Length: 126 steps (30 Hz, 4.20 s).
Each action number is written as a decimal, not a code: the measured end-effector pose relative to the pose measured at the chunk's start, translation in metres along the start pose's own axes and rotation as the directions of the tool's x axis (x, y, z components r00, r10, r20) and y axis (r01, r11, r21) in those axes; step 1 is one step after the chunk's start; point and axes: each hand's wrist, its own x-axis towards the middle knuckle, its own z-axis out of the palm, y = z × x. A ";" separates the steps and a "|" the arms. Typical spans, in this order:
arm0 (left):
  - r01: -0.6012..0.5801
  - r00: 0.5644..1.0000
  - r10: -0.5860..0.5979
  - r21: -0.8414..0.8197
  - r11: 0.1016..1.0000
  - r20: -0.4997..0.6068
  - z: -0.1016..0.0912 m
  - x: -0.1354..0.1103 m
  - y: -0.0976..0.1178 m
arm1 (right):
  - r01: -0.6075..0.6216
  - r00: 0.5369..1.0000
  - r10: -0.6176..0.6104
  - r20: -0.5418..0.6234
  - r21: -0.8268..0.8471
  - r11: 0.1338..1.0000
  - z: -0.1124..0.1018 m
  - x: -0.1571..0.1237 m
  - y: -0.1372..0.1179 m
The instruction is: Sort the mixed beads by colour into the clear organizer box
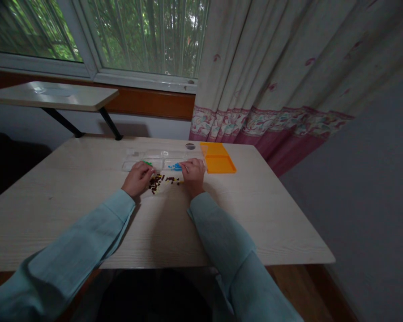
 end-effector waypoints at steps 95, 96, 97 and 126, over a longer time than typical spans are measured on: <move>0.035 0.998 -0.039 0.075 0.997 0.054 0.012 -0.008 0.025 | -0.163 0.980 0.154 -0.126 -0.059 0.985 -0.007 0.006 0.040; 0.019 0.997 -0.024 0.079 0.997 0.074 0.011 -0.008 0.027 | -0.172 0.979 0.165 -0.119 -0.057 0.983 -0.007 0.006 0.041; 0.001 0.996 -0.009 0.085 0.996 0.092 0.011 -0.009 0.028 | -0.180 0.979 0.173 -0.111 -0.056 0.982 -0.007 0.006 0.041; -0.066 0.986 0.037 0.181 0.981 0.161 0.014 -0.012 0.029 | -0.175 0.982 0.167 -0.083 -0.091 0.980 -0.006 0.007 0.039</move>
